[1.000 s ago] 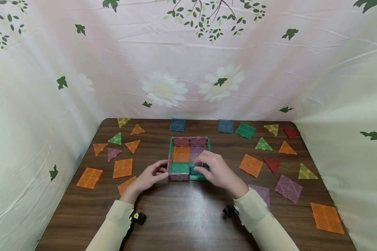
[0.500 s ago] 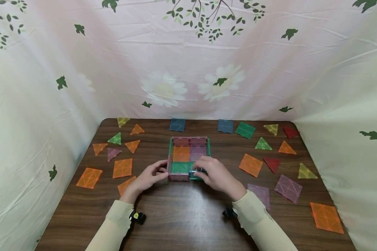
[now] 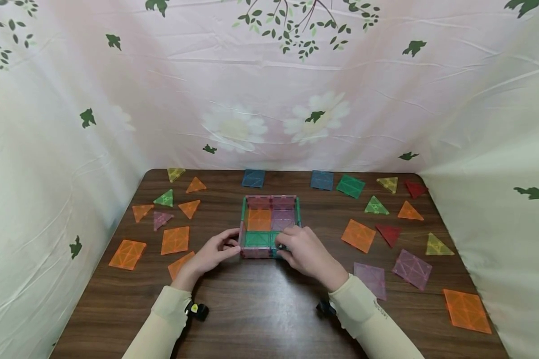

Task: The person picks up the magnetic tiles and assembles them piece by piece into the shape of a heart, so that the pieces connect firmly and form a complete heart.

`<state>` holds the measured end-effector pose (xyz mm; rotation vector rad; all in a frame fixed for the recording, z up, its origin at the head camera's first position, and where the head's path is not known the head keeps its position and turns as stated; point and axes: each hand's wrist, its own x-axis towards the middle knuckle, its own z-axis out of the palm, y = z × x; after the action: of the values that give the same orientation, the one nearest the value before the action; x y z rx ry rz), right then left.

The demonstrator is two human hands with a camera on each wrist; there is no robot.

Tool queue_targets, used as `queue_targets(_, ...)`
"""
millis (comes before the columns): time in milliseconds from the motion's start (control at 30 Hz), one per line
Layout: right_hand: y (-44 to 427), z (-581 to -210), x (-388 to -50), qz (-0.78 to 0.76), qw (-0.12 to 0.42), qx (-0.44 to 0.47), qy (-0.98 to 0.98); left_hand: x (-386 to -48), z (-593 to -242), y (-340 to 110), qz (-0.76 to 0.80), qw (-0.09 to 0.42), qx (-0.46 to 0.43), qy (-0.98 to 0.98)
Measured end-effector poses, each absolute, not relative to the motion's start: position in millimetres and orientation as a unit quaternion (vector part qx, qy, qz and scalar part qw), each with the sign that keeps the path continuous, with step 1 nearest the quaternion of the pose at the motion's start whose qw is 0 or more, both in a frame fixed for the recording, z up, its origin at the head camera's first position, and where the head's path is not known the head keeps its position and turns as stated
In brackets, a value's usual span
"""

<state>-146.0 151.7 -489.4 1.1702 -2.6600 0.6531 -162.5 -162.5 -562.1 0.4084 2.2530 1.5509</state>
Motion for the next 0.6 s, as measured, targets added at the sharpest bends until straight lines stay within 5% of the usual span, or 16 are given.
queue_targets(600, 196, -499, -148, 0.252, 0.091, 0.370, -0.889, -163, -563, -163, 0.558, 0.193, 0.148, 0.793)
